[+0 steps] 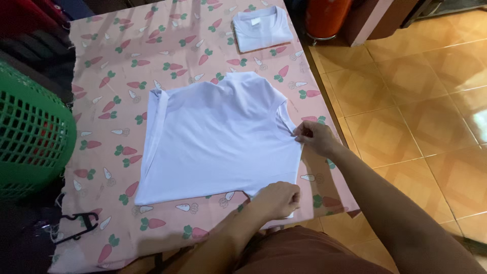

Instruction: The person folds a white t-shirt on a table, smoothing and aligning the fabric, then folds it into a compact rectangle and places it aside. The person then retrieves another white t-shirt from a green laundry basket and begins to unfold and smooth it on the table.

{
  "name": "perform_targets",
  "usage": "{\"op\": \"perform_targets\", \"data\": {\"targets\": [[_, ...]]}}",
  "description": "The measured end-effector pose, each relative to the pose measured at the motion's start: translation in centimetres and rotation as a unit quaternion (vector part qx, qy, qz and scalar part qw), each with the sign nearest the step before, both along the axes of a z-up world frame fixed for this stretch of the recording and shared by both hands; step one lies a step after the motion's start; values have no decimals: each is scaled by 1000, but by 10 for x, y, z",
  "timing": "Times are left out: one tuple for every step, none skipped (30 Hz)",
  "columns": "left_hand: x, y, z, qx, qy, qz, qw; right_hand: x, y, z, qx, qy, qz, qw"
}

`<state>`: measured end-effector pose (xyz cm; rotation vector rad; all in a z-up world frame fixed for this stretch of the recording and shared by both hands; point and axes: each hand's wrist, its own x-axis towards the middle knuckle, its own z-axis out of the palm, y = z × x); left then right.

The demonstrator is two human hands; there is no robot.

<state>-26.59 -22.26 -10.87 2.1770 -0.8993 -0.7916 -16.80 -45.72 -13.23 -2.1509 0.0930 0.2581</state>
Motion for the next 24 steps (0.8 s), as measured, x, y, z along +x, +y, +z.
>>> {"op": "perform_targets", "data": {"targets": [[0,0,-1,0,-4,-3,1000,0,1,0,16,-5,-4,1000],[0,0,-3,-8,10,-3,1000,-2,2,-1,-3,-14,-16,1000],[0,0,-5,-17,25,-4,1000,-5,2,-1,-22,-22,-29,999],[0,0,-7,-26,39,-4,999,-9,3,-2,-42,-31,-41,998],[1,-1,-9,-39,40,23,998,-12,5,-3,-36,-60,-58,996],[3,-2,-12,-51,41,49,997,-15,6,-4,-30,-90,-76,993],[4,-2,-14,-63,41,75,994,-19,8,-6,-24,-120,-93,988],[7,0,-15,-94,24,121,988,-26,9,-7,-24,-120,-113,986],[12,2,-16,-125,7,166,978,-33,8,-9,-26,-122,-133,983],[15,3,-16,-155,-11,210,965,-40,8,-11,-27,-123,-154,980],[19,4,-15,-144,-38,218,965,-48,8,-13,-42,-112,-158,980],[23,4,-14,-132,-65,225,963,-58,9,-15,-58,-101,-162,980],[28,3,-12,-120,-93,233,961,-66,10,-16,-73,-91,-166,979],[30,1,-11,-96,-96,232,963,-73,12,-17,-28,-42,-164,985],[32,-2,-10,-72,-98,231,965,-80,14,-18,18,8,-162,987],[32,-5,-10,-47,-100,230,967,-87,17,-18,64,58,-159,984],[33,-8,-10,-35,-93,229,968,-93,20,-18,51,60,-147,986],[34,-11,-12,-24,-86,227,970,-98,25,-16,38,62,-135,988],[35,-13,-14,-13,-78,225,971,-101,29,-14,24,65,-124,990],[36,-13,-18,-36,-86,245,965,-102,31,-11,42,81,-129,987],[35,-12,-22,-59,-94,265,958,-107,32,-8,59,98,-136,984],[35,-12,-26,-81,-101,284,950,-111,34,-4,77,115,-142,980],[36,-12,-30,-73,-53,301,949,-112,35,-1,82,122,-141,979],[38,-11,-33,-65,-6,318,946,-112,36,3,88,129,-141,978]]}}
